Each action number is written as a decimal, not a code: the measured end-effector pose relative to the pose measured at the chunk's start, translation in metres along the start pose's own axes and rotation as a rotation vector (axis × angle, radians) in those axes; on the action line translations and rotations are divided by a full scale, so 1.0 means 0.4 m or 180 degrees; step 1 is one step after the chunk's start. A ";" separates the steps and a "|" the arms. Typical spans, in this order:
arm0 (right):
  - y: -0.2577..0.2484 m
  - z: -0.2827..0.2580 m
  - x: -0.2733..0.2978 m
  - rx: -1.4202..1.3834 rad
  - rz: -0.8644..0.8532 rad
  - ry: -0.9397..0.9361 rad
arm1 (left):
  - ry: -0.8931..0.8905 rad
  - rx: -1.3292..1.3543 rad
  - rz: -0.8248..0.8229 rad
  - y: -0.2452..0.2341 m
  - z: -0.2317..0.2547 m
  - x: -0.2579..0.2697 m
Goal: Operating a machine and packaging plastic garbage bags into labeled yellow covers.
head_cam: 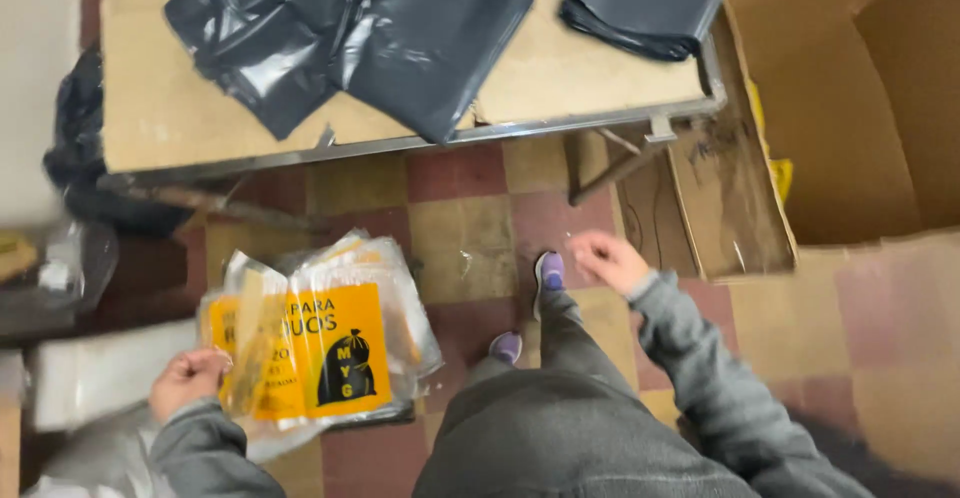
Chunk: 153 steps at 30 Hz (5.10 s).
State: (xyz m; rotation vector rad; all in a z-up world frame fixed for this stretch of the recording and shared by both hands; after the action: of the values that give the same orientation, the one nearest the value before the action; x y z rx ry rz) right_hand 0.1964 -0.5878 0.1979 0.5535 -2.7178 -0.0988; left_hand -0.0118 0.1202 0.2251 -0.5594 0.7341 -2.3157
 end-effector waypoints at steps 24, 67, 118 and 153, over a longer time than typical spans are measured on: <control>-0.221 -0.380 -1.345 0.3119 -0.0005 0.1119 | 0.2398 -0.1030 0.1086 0.190 0.952 -0.200; -0.501 -0.255 -0.197 -0.1111 0.1127 0.0837 | 0.2856 -0.2239 -0.1464 1.220 1.037 -0.387; -0.434 -0.332 -0.375 -0.0966 0.0797 0.0568 | 0.3054 -0.1807 0.0305 1.218 0.954 -0.297; -0.191 -0.375 -1.111 0.1073 0.0783 -0.0342 | 0.2536 -0.1010 0.0104 1.017 0.884 -0.476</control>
State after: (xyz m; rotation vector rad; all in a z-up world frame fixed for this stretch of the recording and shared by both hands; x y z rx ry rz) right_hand 0.6596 -0.4842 0.1772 0.3038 -2.9007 0.4103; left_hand 0.4978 -0.1368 0.1990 0.2911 1.4709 -2.3811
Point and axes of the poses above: each hand's wrist, its own x-axis away from the middle knuckle, its own y-axis out of the palm, z = x × y, the point moved 4 cm from there along -x, towards the middle knuckle, and after that the axes turned 10 degrees about -x, right-handed, at the moved point
